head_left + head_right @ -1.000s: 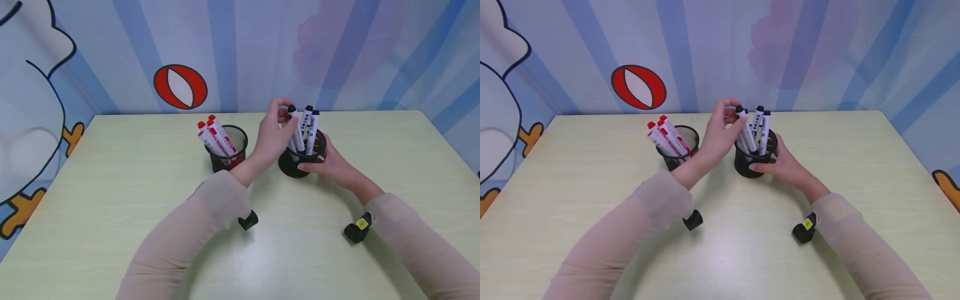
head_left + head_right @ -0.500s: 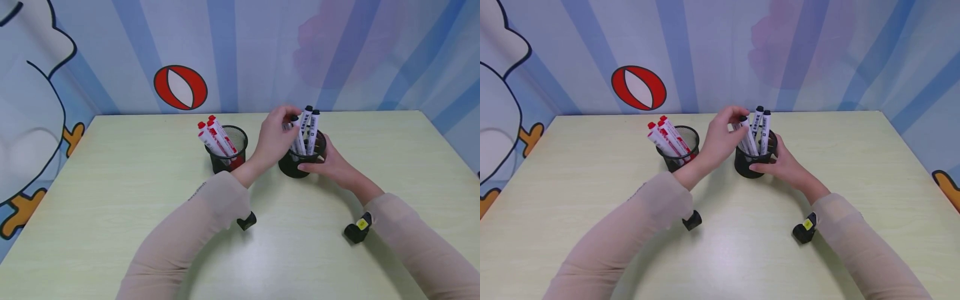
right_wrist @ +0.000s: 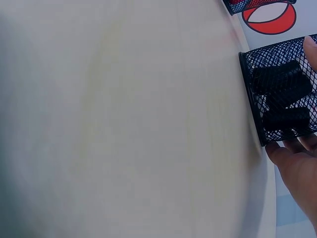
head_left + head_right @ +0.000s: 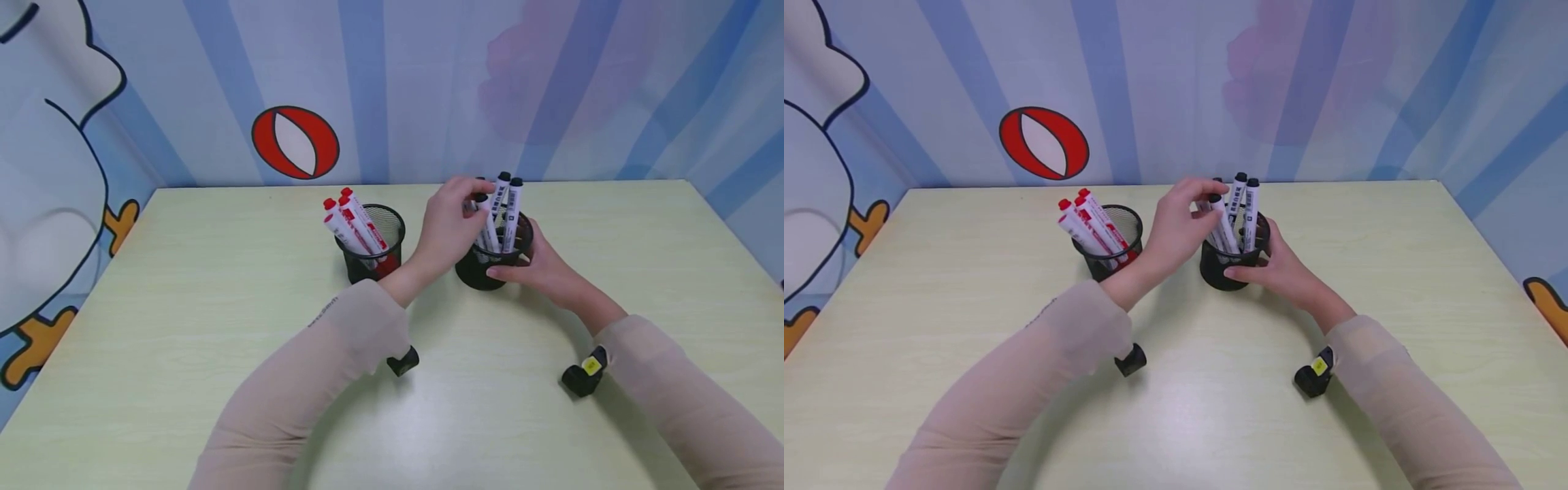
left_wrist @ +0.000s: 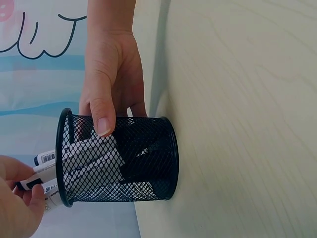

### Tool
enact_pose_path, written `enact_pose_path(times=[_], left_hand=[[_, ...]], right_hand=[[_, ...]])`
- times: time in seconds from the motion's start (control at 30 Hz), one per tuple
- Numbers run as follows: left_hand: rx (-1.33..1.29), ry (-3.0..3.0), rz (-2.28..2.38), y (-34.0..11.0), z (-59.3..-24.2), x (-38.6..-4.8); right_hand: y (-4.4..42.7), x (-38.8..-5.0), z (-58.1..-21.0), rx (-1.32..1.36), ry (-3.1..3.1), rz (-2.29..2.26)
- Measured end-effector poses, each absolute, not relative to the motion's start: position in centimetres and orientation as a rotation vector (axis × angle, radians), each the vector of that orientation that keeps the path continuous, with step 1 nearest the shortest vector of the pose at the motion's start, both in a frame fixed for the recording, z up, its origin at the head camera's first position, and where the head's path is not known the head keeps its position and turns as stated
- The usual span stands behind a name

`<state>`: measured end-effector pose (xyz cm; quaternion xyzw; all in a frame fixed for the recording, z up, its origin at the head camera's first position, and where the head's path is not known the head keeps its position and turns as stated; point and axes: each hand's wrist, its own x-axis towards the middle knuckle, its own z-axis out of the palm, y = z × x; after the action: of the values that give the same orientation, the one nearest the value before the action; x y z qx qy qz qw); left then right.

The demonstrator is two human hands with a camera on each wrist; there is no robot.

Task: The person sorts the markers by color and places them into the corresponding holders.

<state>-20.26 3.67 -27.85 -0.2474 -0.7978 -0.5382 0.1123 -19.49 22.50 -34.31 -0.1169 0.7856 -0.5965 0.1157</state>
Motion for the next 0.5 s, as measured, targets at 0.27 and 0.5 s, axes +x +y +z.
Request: enact_pose_path(times=[0.27, 0.5], left_hand=[[-0.712, -2.348, -1.574, 3.66, -27.66, -20.18], [-0.673, -2.331, -1.642, 3.59, -27.49, -20.16]], right_hand=[[22.43, -19.57, -34.28, -0.337, 2.305, -1.749], [22.28, -19.56, -34.24, -0.316, 2.318, -1.739]])
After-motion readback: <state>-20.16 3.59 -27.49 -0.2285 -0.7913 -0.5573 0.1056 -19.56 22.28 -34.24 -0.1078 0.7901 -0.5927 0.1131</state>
